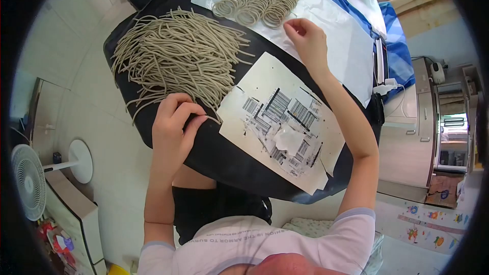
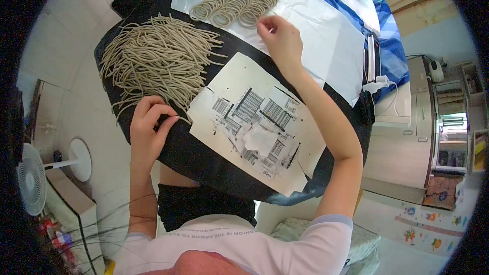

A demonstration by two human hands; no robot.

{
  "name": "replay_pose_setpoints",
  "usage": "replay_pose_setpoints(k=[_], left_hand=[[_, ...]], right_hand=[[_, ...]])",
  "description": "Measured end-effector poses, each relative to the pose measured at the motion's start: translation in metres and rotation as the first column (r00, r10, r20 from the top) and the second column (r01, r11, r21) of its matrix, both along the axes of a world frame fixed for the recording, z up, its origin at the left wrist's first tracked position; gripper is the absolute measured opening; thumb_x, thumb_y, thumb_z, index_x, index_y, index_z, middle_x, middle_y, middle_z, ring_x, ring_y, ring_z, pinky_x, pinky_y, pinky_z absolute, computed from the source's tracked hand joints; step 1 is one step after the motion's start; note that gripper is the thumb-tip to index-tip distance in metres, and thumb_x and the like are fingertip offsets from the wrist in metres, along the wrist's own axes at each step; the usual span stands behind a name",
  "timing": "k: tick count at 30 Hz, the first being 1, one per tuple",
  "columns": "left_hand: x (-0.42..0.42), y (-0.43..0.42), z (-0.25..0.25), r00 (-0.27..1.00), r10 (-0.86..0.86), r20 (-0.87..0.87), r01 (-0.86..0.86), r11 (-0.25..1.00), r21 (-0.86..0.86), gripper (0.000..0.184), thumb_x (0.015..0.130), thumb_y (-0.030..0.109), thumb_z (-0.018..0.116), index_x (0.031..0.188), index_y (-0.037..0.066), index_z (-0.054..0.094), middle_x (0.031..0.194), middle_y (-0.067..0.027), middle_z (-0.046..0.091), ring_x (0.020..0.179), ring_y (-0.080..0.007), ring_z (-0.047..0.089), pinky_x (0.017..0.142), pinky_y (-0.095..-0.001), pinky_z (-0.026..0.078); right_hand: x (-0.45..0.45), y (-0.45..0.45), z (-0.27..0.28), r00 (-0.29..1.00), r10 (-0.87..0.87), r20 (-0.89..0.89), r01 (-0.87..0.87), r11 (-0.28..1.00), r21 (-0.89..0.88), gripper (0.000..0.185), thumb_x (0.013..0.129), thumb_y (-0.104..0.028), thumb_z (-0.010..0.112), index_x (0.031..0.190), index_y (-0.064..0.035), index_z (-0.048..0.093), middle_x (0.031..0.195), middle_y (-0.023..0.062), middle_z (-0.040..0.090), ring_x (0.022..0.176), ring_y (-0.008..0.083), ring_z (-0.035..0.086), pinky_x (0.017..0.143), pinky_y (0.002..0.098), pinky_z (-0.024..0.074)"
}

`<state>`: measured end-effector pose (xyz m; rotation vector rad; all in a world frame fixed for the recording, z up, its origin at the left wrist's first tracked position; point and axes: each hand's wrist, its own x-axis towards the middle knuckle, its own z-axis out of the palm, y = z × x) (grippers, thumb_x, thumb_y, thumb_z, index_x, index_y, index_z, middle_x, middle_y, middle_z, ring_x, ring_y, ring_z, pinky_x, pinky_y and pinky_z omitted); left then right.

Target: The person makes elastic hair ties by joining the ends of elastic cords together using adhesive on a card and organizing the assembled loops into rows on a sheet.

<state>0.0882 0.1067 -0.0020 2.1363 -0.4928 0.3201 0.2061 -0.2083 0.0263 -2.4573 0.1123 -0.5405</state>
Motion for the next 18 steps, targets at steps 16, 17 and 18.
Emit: replay_pose_setpoints(k=[16,17,18], left_hand=[[-0.017,-0.012,0.018,0.998,-0.057,0.037,0.054,0.996,0.066,0.017,0.073,-0.002,0.074,0.083,0.001,0.061,0.087,-0.0091,0.062,0.076,-0.0266,0.061,0.065,-0.0329,0.049],[-0.016,-0.010,0.017,0.997,-0.072,0.029,0.070,0.995,0.069,0.018,0.072,-0.002,0.074,0.083,0.001,0.061,0.087,-0.0095,0.062,0.078,-0.0280,0.061,0.066,-0.0340,0.049],[-0.015,-0.007,0.016,0.996,-0.087,0.021,0.085,0.994,0.072,0.019,0.071,-0.002,0.074,0.083,0.001,0.061,0.086,-0.0098,0.062,0.079,-0.0293,0.061,0.067,-0.0350,0.049]], right_hand=[[-0.180,0.040,0.047,0.760,0.637,-0.127,-0.551,0.736,0.393,0.013,0.083,0.005,0.070,0.095,-0.0009,0.070,0.088,0.0060,0.071,0.076,0.0108,0.067,0.069,0.0239,0.0537],[-0.183,0.037,0.047,0.763,0.634,-0.121,-0.548,0.735,0.399,0.014,0.083,0.005,0.070,0.095,-0.0008,0.070,0.088,0.0064,0.071,0.076,0.0114,0.068,0.069,0.0242,0.0540],[-0.185,0.034,0.047,0.765,0.630,-0.132,-0.540,0.741,0.400,0.014,0.083,0.006,0.069,0.095,-0.0008,0.070,0.088,0.0065,0.071,0.076,0.0114,0.068,0.069,0.0240,0.0540]])
